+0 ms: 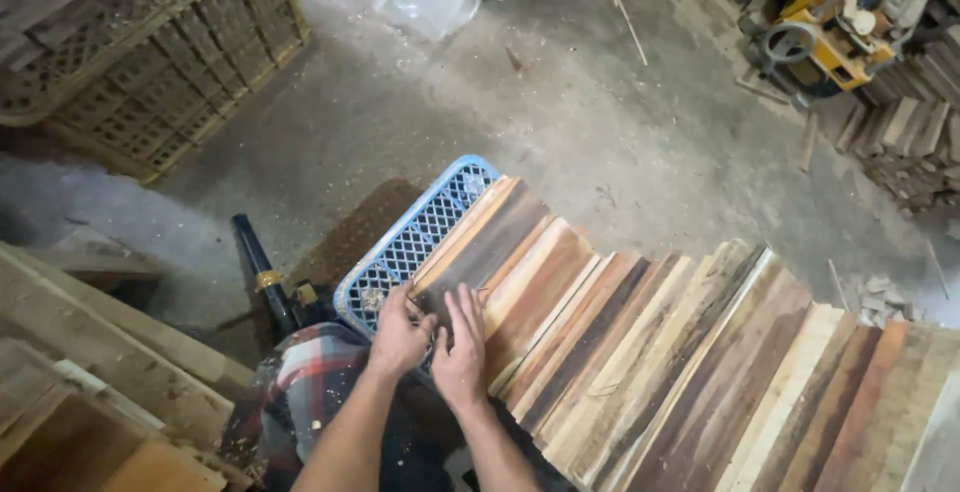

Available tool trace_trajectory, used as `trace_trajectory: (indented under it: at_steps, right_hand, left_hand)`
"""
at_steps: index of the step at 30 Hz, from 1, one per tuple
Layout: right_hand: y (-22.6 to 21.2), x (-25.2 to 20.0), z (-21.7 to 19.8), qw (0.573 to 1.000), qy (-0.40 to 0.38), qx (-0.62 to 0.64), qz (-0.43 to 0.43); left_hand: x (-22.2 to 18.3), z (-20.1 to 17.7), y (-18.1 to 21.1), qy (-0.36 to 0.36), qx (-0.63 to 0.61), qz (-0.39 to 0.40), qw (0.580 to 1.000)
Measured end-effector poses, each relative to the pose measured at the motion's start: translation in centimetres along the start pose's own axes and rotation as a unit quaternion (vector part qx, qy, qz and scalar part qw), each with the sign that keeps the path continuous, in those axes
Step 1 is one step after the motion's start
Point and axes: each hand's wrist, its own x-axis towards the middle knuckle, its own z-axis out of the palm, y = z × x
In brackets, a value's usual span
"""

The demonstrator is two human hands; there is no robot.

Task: Feeding individual wood planks into a benchtop thickness planer to smooth and level the surfaces.

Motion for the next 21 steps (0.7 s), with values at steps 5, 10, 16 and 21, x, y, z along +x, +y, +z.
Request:
trace_trajectory:
  at_steps: [5,10,16,21]
  right_hand:
    - [-0.8,-0.3,0.6,0.997,0.055,0.037,0.034]
    - [-1.6,-0.4,0.2,0.988,0.113,0.064,0.090]
    - [-1.0,-2.6,-0.1,0.968,0.126,0.141,0.164]
    - [-1.7,-3.2,-0.7,0.974,0.119,0.117,0.151]
  left_hand:
    - [0.6,-1.7,2.4,-0.103,0.035,-0.137,0.985]
    - [-0.8,-1.2,4.8,-0.038,-0.025,-0.089,0.995]
    - [-2.7,-5.2,10.4,-0.151,-0.122,-0.102,0.976]
    - [-3.5,-5.9,10.2,-0.140,-0.093,-0.048,0.985]
